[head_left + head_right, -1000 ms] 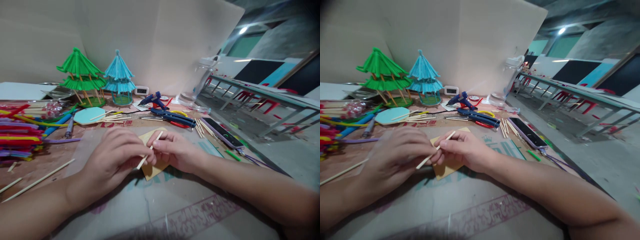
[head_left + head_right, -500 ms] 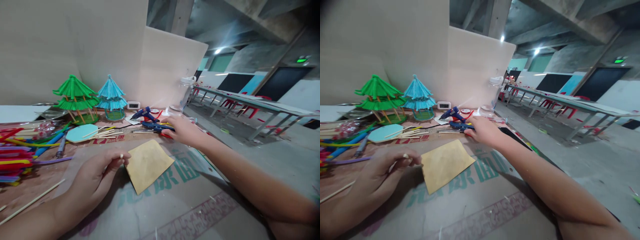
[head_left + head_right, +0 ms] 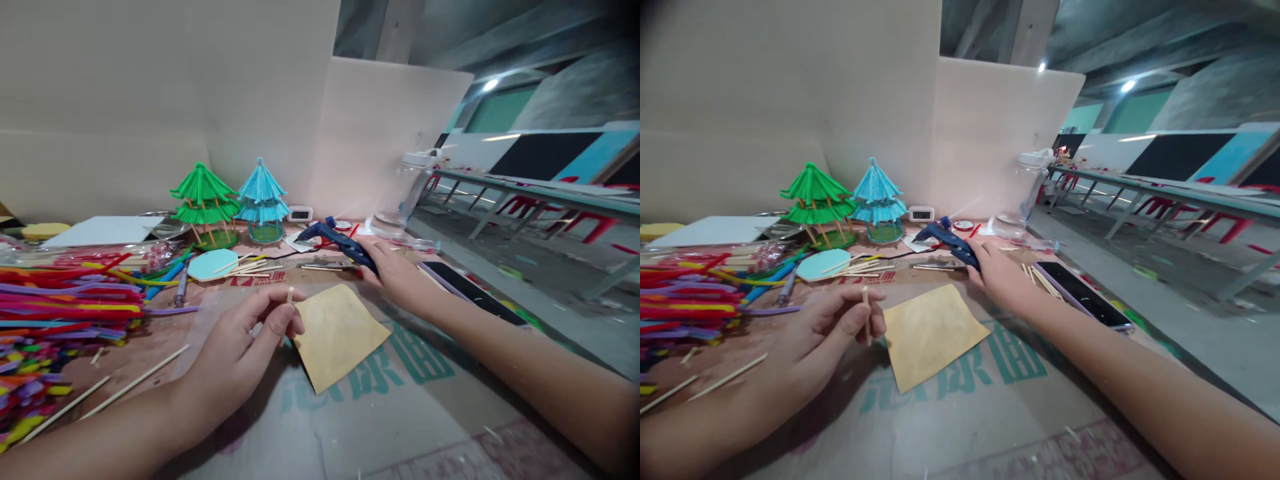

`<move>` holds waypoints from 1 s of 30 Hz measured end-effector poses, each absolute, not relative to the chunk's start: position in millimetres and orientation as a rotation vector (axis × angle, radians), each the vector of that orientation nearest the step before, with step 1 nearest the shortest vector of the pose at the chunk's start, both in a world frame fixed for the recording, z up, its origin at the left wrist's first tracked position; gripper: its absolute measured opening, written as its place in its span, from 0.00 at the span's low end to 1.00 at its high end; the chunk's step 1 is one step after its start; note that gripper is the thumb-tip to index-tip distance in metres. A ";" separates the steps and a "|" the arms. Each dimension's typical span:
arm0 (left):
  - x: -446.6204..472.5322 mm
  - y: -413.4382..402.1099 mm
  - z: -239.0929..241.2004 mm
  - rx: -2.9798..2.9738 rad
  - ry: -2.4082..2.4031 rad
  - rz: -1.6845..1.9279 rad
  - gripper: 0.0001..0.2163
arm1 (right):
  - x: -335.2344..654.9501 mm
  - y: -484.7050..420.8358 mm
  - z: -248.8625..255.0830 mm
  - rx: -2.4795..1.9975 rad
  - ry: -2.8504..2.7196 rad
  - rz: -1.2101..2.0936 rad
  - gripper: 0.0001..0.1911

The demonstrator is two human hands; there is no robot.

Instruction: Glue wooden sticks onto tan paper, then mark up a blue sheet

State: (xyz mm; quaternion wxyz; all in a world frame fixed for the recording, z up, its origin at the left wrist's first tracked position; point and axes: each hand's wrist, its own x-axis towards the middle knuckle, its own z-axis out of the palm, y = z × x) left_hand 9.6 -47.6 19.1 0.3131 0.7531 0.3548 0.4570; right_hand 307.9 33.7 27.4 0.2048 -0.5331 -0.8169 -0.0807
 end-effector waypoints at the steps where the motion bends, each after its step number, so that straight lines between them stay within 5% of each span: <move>1: 9.8 -47.7 20.2 1.977 0.932 1.209 0.10 | 304.1 30.1 30.5 -1.454 -2.226 -0.170 0.27; 9: 6.1 -46.2 29.7 2.081 0.997 1.281 0.08 | 267.7 -20.6 61.5 -1.150 -2.252 0.093 0.22; 12: 4.5 -46.2 33.7 2.161 1.026 1.285 0.08 | 263.2 -31.6 60.0 -1.038 -2.374 0.010 0.29; 21: 4.5 -51.9 33.3 2.158 1.013 1.242 0.11 | 263.7 -38.1 59.1 -0.989 -2.469 -0.504 0.29; 26: 11.4 -54.6 38.2 1.887 0.948 1.219 0.22 | 258.5 -47.1 57.9 -0.912 -2.495 -0.763 0.25; 30: 14.2 -59.4 49.5 1.819 1.082 1.233 0.08 | 255.5 -47.3 55.6 -0.811 -2.539 -0.692 0.22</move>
